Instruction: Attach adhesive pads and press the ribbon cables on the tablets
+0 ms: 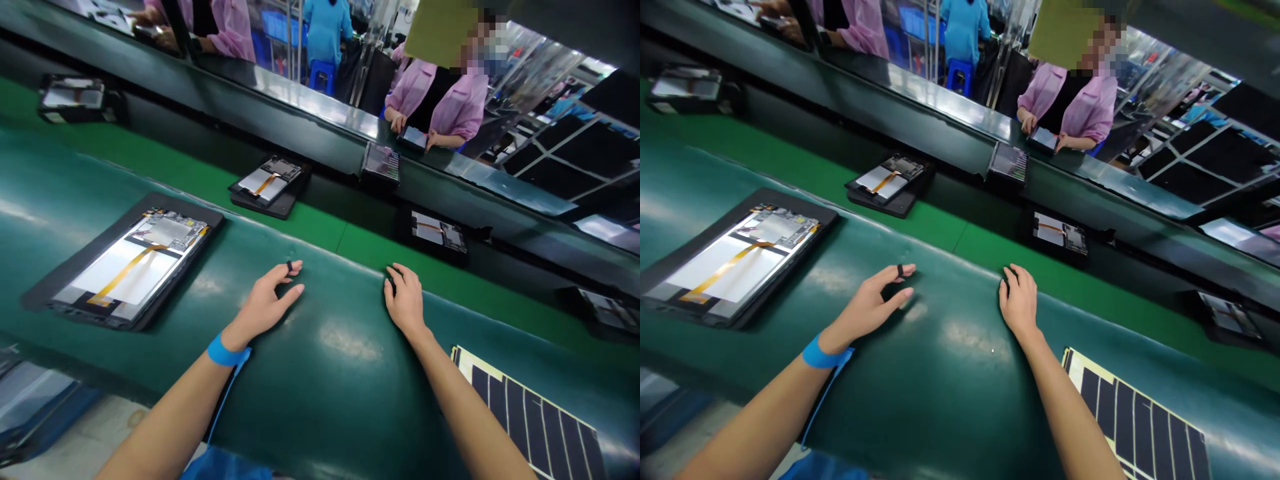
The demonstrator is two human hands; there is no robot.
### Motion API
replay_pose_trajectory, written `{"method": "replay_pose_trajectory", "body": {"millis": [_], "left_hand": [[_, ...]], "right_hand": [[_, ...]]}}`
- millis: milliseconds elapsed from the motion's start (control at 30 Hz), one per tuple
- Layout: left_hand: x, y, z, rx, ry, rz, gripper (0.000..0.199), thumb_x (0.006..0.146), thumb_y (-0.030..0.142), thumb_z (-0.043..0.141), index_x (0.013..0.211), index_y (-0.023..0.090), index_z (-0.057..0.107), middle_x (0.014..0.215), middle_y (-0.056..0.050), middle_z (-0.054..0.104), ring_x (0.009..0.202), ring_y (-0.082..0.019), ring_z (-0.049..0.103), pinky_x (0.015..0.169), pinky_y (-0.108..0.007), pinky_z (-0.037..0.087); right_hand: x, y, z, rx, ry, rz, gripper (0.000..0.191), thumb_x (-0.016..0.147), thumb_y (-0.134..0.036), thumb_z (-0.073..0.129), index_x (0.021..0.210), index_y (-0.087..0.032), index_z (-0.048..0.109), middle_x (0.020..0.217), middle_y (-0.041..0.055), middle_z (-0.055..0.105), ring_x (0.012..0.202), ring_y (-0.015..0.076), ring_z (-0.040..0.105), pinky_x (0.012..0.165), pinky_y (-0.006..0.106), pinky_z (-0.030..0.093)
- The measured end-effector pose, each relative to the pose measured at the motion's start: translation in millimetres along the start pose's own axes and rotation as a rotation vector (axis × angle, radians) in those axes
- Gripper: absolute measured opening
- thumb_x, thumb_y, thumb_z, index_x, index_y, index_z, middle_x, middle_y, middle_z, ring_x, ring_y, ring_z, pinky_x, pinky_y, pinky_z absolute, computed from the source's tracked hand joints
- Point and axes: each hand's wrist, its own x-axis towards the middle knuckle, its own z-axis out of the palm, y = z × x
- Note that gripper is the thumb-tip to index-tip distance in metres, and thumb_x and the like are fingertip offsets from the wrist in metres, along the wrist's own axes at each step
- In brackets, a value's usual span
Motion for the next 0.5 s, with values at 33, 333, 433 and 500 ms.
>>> {"method": "replay_pose_trajectory", "body": {"millis": [33, 333, 433, 500], "left_hand": [[2.2, -1.9, 0.1, -0.084, 0.026, -0.070, 0.048, 0.092, 0.043, 0.063, 0.131, 0.016, 0.061, 0.129, -0.014, 0.067, 0.118, -0.027, 0.065, 0.103, -0.047, 0.054], [73.0, 11.0, -20.5, -0.797, 0.469, -0.572, 0.038, 0.082, 0.014, 0.069, 0.119, 0.018, 0.060, 0.104, -0.008, 0.070, 0.097, -0.021, 0.072, 0.089, -0.035, 0.060], [112.8, 12.8, -27.3, -0.790, 0.547, -0.656, 0.028, 0.088, 0.013, 0.061, 0.116, 0.016, 0.058, 0.103, -0.011, 0.066, 0.093, -0.021, 0.071, 0.086, -0.034, 0.060], [135.4, 12.1, -28.5, -0.773, 0.596, -0.721, 0.029, 0.092, 0.015, 0.058, 0.121, 0.012, 0.056, 0.110, -0.015, 0.063, 0.096, -0.022, 0.071, 0.083, -0.033, 0.060]], "right_hand": [[-0.1, 0.1, 1.0, 0.005, 0.005, 0.005, 0.036, 0.101, -0.029, 0.045, 0.126, -0.013, 0.065, 0.131, 0.0196, 0.062, 0.123, 0.0319, 0.055, 0.104, 0.053, 0.047], [-1.0, -3.4, 7.0, 0.053, 0.042, 0.028, 0.032, 0.101, -0.026, 0.045, 0.119, -0.016, 0.070, 0.129, 0.0173, 0.062, 0.121, 0.0309, 0.055, 0.103, 0.049, 0.049], [-0.1, -6.0, 6.8, 0.062, 0.048, 0.036, 0.031, 0.100, -0.024, 0.046, 0.117, -0.017, 0.072, 0.127, 0.0164, 0.063, 0.121, 0.0304, 0.055, 0.103, 0.048, 0.049], [0.6, -7.9, 6.7, 0.067, 0.049, 0.042, 0.030, 0.100, -0.022, 0.047, 0.116, -0.017, 0.072, 0.128, 0.0167, 0.063, 0.122, 0.0306, 0.054, 0.103, 0.048, 0.049]]}}
